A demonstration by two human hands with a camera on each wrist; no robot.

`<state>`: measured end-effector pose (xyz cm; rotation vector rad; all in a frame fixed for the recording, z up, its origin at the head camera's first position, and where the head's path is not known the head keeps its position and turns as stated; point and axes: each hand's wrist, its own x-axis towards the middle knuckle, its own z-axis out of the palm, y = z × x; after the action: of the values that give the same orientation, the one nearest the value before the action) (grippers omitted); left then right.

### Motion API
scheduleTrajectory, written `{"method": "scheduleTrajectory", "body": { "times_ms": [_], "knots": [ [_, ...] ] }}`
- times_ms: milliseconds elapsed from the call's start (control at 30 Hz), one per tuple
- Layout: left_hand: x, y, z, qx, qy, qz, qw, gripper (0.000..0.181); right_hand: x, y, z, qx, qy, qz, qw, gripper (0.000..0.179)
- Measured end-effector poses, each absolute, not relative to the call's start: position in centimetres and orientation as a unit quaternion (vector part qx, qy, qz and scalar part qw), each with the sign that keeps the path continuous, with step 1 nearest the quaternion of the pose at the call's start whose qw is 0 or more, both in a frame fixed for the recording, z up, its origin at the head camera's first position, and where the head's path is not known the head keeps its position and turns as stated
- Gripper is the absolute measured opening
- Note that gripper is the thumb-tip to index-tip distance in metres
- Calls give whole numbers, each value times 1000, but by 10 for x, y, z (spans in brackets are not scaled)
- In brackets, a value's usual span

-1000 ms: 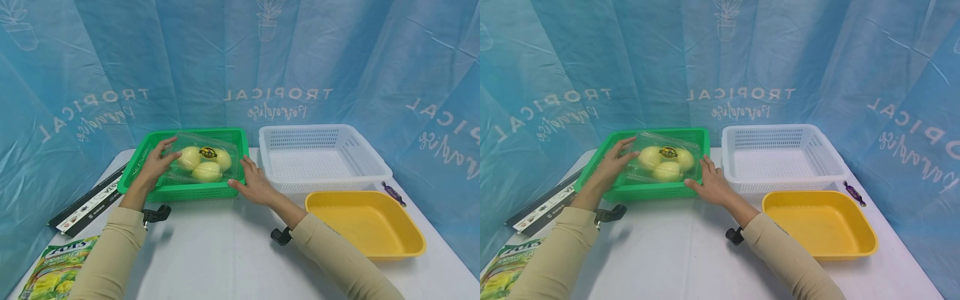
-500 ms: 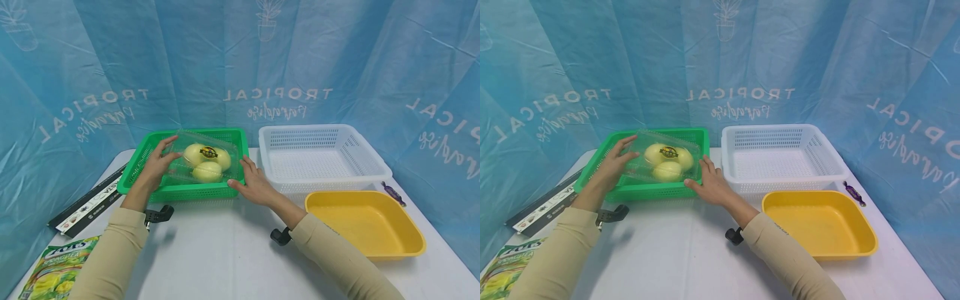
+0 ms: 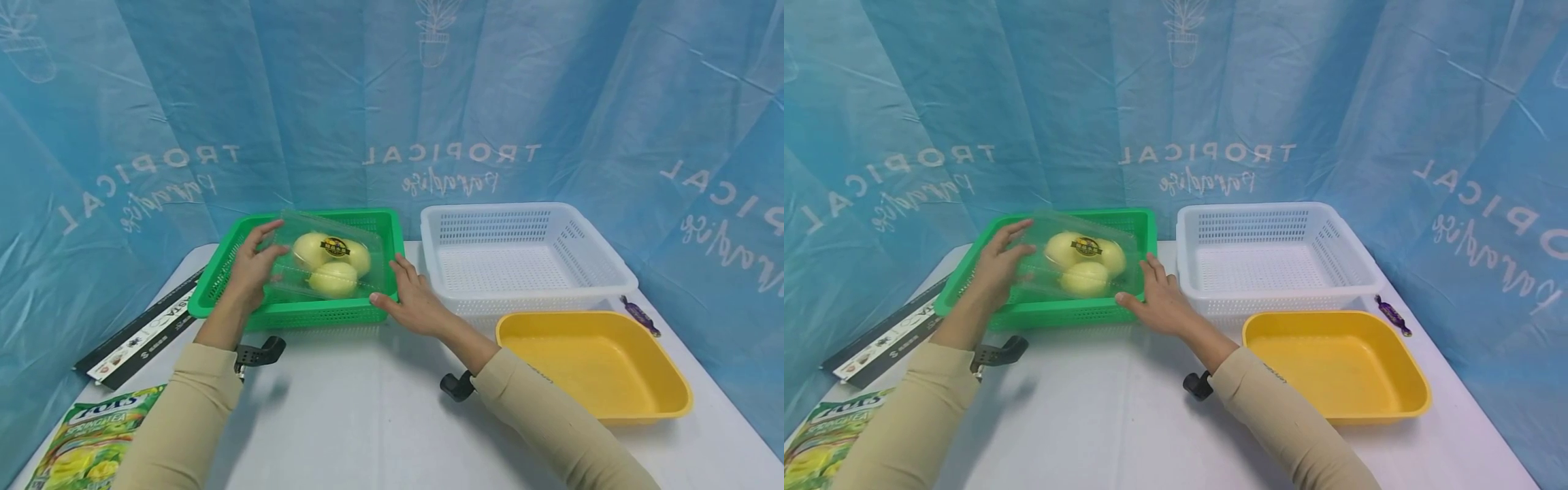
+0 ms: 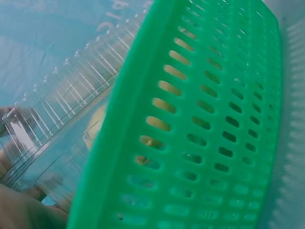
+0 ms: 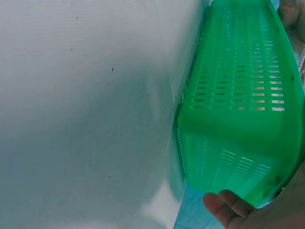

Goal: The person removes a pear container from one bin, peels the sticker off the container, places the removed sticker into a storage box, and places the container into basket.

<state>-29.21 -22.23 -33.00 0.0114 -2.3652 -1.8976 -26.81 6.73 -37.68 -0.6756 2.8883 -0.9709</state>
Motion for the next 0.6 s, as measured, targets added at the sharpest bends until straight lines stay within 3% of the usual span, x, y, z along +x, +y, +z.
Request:
{"method": "scheduleTrajectory", "body": {
  "times_ms": [600],
  "knots": [
    [-261, -244, -288, 52, -681, -718, 130, 50, -268, 68, -376, -227, 921, -315, 11, 81]
  ]
}}
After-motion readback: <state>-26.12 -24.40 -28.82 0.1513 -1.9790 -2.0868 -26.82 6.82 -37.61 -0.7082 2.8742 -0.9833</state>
